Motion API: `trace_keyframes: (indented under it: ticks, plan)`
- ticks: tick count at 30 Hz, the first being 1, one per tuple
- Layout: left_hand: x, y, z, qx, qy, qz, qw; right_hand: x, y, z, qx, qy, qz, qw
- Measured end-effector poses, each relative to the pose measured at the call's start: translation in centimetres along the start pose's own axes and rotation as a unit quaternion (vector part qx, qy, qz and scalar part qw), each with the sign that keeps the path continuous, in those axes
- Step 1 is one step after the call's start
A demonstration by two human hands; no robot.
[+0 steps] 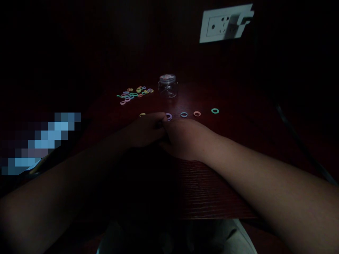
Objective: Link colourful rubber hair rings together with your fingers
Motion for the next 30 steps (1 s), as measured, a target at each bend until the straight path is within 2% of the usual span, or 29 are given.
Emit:
trace_keyframes:
  ticks: [30]
  plan:
    - [-0.09,-0.01,0.14,-0.012,-0.002,0.019,1.000,0.01,-0.07,-0.12,-0.005,0.005,-0.022,1.000]
Point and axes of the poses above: each hand's wrist, its own z-axis towards the middle knuckle, its own x-axis out of the back of the hand, y = z × x, the point moved 2 cm from there along z, towards the middle knuckle, and after that the axes turned 9 degrees about -x, right-handed, at the moved point
